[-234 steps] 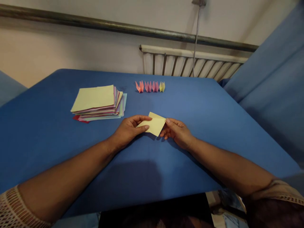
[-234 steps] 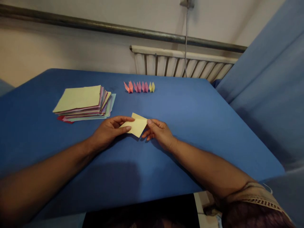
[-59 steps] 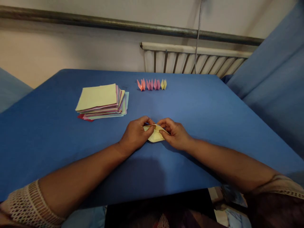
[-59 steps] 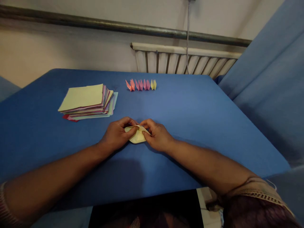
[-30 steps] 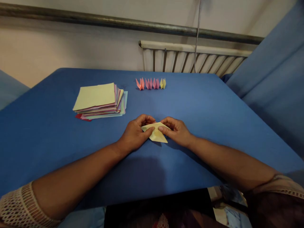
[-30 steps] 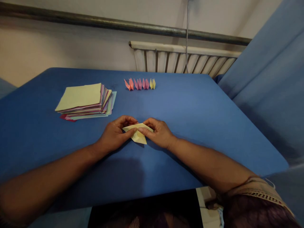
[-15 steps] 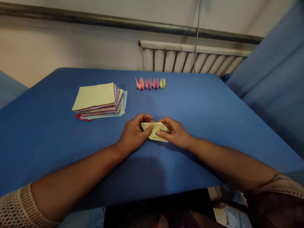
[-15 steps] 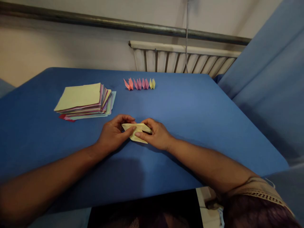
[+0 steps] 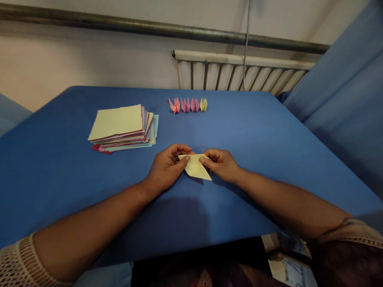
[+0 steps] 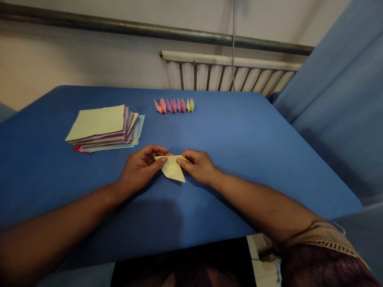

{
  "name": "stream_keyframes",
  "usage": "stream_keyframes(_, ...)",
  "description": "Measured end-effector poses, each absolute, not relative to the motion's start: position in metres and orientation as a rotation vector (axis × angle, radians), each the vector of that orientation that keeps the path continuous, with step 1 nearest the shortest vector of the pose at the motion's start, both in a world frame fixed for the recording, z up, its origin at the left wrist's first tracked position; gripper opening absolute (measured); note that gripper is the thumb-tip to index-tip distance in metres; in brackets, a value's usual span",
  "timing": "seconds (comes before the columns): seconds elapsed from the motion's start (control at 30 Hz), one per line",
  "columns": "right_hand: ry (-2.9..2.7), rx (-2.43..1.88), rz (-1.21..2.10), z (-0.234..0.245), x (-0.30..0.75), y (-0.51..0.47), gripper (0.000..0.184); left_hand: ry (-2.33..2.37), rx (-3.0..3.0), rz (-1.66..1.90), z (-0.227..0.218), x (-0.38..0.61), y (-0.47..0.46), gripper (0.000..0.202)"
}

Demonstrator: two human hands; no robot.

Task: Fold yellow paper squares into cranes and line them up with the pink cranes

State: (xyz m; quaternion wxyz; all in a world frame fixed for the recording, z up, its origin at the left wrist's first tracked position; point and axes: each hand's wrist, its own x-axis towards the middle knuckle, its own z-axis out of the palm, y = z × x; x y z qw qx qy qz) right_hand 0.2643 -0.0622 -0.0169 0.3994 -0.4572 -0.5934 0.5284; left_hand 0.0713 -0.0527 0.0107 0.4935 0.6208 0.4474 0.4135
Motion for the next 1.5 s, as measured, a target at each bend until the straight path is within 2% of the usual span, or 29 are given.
stream_keyframes(0.2,-1.464,-1.143,1.340,-0.017,0.270,-0.055,0.020,1.058,1.428,0.953,0.015,0.070,-0.051,0.027)
stream_keyframes(0.3,-1.580,-1.144,1.284,-0.020,0.271,-0.057,0.016,1.122,1.572,0.882,0.019,0.070,-0.050,0.031)
stream_keyframes(0.47,-1.673,-1.110,1.226,-0.015,0.268,-0.062,0.015,1.109,1.818,0.691,0.024,0.071,-0.053,0.019)
stream_keyframes(0.67,-1.239,-0.980,1.385,-0.007,0.271,-0.058,0.036,1.189,1.247,0.983,0.017,0.072,-0.049,0.026)
stream_keyframes(0.8,-1.307,-0.897,1.390,-0.009,0.265,-0.065,0.043,1.074,0.897,1.045,0.019,0.076,-0.051,0.033)
stream_keyframes(0.97,-1.416,-1.003,1.280,-0.012,0.258,-0.070,0.024,0.999,0.899,0.891,0.018,0.081,-0.065,0.033)
stream_keyframes(1.27,-1.767,-1.188,0.998,-0.013,0.264,-0.072,0.030,1.048,1.366,0.665,0.018,0.080,-0.063,0.028)
stream_keyframes(1.5,-1.550,-1.103,1.136,-0.008,0.262,-0.071,0.027,1.065,1.357,0.665,0.015,0.080,-0.063,0.029)
